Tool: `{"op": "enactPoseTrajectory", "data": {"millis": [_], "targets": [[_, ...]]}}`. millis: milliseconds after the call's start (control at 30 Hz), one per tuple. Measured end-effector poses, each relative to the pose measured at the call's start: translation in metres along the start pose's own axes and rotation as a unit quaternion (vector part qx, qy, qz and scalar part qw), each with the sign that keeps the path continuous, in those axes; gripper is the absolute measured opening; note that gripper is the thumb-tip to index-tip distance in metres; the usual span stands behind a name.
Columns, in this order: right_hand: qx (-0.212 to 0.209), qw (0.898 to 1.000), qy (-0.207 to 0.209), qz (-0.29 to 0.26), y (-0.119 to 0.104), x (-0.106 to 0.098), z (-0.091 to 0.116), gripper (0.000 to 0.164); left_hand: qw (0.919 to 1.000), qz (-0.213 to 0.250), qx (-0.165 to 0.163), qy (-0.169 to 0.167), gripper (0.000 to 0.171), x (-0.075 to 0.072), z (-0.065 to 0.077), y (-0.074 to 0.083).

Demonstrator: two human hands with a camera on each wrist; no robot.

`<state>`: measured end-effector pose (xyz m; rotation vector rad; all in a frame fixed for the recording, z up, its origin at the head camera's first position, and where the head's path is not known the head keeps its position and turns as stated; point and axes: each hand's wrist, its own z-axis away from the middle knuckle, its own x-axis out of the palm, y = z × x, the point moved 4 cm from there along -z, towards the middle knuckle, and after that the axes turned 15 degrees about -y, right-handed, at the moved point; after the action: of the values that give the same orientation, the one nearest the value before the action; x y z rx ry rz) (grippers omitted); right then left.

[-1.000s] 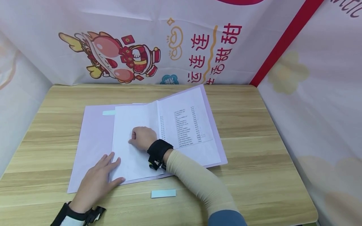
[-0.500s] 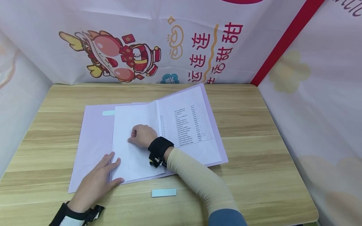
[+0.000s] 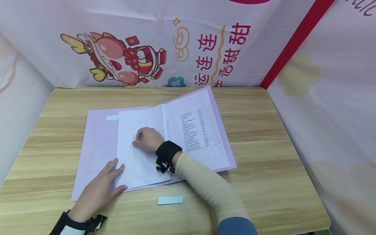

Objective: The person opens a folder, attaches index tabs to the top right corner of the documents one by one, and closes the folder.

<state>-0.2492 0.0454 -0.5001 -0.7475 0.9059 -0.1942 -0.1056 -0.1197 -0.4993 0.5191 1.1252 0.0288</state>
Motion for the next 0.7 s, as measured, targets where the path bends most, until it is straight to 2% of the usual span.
{"op": "enactPoseTrajectory", "data": {"millis": [167,433,700], "targets": [[-0.007,1.0,-0.007,-0.011,-0.003,-0.006,0.007,0.022,0.9998,0.017,-0.01,0.006,0.067,-0.005,-0.001,0.001],[-0.021,0.999,-0.02,-0.015,-0.017,-0.017,0.026,0.021,0.9984,0.025,-0.017,0.047,0.057,-0.027,-0.003,0.007],[-0.049,0.997,-0.052,0.014,-0.032,-0.025,0.059,0.019,0.997,0.02,-0.002,0.075,0.055,-0.039,-0.001,0.013]]}}
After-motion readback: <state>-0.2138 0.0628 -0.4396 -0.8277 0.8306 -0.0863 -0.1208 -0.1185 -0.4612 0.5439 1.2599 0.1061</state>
